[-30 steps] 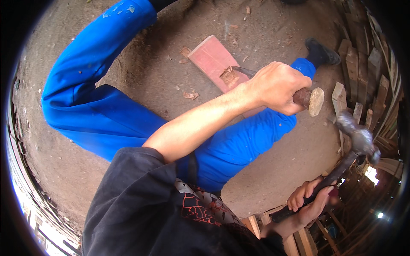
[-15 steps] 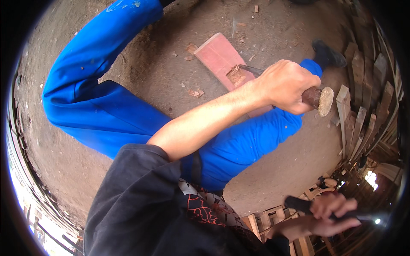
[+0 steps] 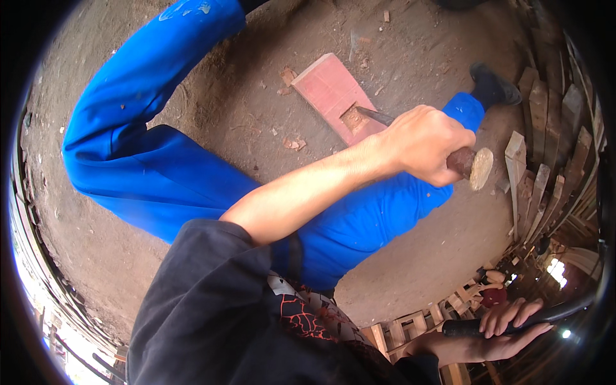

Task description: The person sits on the ground and uses a hammer and chisel to carve a rectangular recess into a small piece of pinkish wood. They repeatedly strike the chisel to remove wood chips and deepen the cut.

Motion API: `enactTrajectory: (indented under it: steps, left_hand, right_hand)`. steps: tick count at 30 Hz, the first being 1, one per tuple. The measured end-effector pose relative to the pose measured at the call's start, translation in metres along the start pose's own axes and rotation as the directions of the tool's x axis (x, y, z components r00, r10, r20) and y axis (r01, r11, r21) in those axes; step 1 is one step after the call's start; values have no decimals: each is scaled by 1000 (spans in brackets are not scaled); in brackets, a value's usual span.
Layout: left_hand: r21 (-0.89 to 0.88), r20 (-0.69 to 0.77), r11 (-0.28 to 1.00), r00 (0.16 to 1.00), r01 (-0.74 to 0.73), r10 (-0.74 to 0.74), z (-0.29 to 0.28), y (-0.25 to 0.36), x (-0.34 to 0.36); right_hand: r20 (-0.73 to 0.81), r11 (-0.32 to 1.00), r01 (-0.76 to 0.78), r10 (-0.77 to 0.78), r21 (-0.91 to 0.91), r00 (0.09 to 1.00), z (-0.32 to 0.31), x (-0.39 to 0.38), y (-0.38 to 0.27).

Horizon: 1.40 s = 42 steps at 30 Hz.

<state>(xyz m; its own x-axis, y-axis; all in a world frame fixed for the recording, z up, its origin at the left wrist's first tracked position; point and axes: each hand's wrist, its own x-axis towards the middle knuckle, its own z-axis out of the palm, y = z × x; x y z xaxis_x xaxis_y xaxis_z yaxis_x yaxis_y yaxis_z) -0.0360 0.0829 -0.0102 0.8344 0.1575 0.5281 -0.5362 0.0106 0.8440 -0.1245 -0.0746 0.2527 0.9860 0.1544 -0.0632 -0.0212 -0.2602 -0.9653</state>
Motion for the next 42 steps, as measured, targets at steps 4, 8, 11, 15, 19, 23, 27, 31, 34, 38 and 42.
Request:
enactTrajectory:
  steps: [4,8,11,15,19,23,27,31,34,38,42]
  left_hand:
    - [27,11,999,999,-37,37,-5,12,4]
    - [58,34,997,999,-42,40,-4,11,6]
    - [33,36,999,999,-34,33,-4,3,6]
    - [60,21,997,999,-40,39,-6,-2,5]
    - [45,45,998,998,-45,43,-4,-1,6]
    - [46,21,996,997,-73,72,-3,-2,6]
    - [85,18,994,998,-68,67,-4,-6,2]
    - [70,21,996,998,-53,52,-3,-9,-4]
    - [58,-13,997,999,-45,46,-3,-6,-1]
    - [77,-24,996,999,-46,47,-1,-7,4]
    - [99,-63,994,997,-41,48,-3,-16,9]
  right_hand:
    - [-237,995,-103,99,-4,966,3,-12,16]
    - [-315,977,-199,166,-78,935,17,-20,38]
    - [-242,963,-223,182,-154,953,15,-23,47]
    - [-124,938,-315,299,-144,946,10,-25,61]
    - [-247,940,-279,228,-196,942,20,-28,55]
    - [-331,991,-91,54,-100,942,24,-19,38]
    - [-324,949,-267,202,-168,924,43,-28,76]
    - [-141,813,-581,570,-46,809,25,-29,55]
    - [-362,898,-423,357,-119,861,34,-17,42]
    - [-265,997,-77,73,-4,961,27,-10,32]
    - [-231,878,-446,404,-172,885,35,-21,86]
